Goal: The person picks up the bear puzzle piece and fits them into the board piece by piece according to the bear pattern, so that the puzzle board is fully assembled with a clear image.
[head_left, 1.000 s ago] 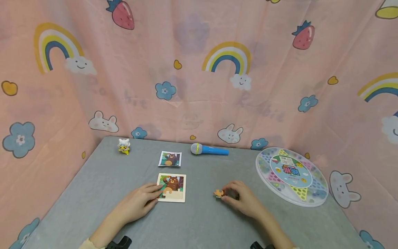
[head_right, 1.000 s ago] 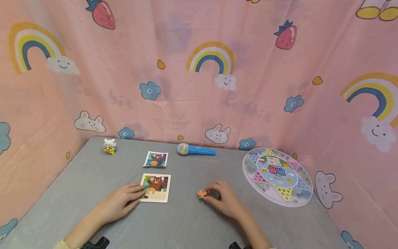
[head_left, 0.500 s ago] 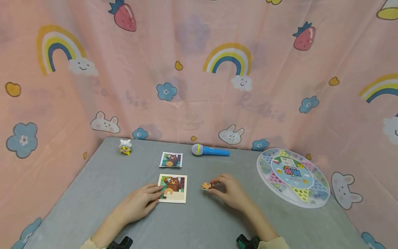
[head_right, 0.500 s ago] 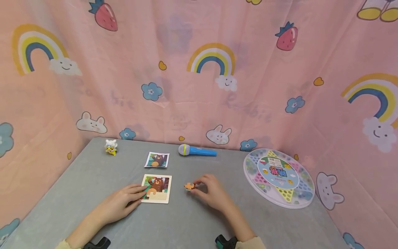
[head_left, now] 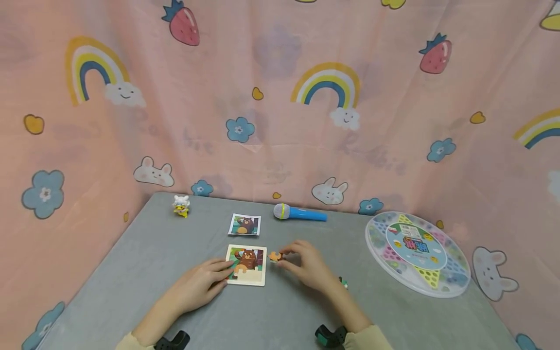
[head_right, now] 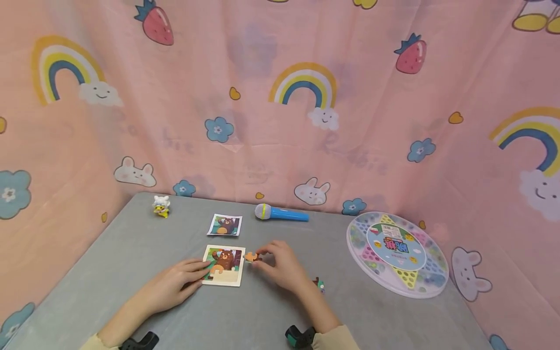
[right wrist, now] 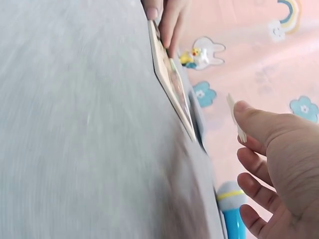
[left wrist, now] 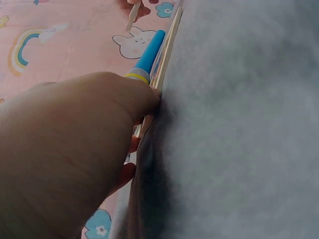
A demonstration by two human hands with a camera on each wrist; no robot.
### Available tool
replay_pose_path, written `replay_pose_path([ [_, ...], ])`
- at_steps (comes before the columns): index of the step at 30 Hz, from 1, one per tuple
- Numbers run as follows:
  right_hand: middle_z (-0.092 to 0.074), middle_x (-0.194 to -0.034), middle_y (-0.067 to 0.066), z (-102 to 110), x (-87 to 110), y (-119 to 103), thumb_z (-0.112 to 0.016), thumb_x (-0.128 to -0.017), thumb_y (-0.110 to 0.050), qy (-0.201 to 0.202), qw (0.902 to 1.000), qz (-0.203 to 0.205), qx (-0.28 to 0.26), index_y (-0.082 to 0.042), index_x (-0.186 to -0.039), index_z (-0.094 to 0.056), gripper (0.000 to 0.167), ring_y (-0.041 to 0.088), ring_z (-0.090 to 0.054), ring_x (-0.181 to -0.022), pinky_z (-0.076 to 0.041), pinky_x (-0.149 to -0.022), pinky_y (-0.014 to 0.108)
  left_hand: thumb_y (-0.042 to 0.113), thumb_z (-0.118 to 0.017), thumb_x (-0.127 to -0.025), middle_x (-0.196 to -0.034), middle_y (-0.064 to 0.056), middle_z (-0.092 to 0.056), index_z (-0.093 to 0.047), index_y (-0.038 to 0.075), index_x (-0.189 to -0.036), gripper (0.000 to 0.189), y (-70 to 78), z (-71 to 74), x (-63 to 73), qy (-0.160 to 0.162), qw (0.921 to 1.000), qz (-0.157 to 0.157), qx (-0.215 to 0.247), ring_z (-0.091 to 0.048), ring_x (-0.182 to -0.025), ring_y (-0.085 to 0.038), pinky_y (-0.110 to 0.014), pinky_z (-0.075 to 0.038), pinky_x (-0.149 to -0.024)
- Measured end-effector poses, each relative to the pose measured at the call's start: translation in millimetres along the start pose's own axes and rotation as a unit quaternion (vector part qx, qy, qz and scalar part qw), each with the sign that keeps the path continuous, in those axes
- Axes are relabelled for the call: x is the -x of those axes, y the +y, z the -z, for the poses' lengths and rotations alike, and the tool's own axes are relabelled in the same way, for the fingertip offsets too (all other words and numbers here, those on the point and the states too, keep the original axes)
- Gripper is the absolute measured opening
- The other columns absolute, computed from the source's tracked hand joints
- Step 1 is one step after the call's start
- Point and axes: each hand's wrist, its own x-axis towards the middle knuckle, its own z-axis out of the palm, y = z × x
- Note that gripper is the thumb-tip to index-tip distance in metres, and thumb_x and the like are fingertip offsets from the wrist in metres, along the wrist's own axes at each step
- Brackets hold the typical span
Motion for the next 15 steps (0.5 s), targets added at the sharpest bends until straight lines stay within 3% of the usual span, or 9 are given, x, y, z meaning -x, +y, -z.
replay_pose_path([
  [15,-0.071,-0.110,0.005,-31,-23.0,-31,-0.080,-0.098,-0.027,-0.024,0.9992,0.030,-0.002,-0.010,-0.113,-0.078,0.022,0.025,-0.062,-0.107,-0.054,-0.092,0.047,0.014,-0.072,-0.101,-0.145,-0.009,-0.067,-0.074,0.006,-0.135,0.035,-0.8,-1.0,-1.5,-0.002,1.0000,0.003,-0.003,-0.062,-0.134,-0.034,-0.052,-0.055,-0.105],
])
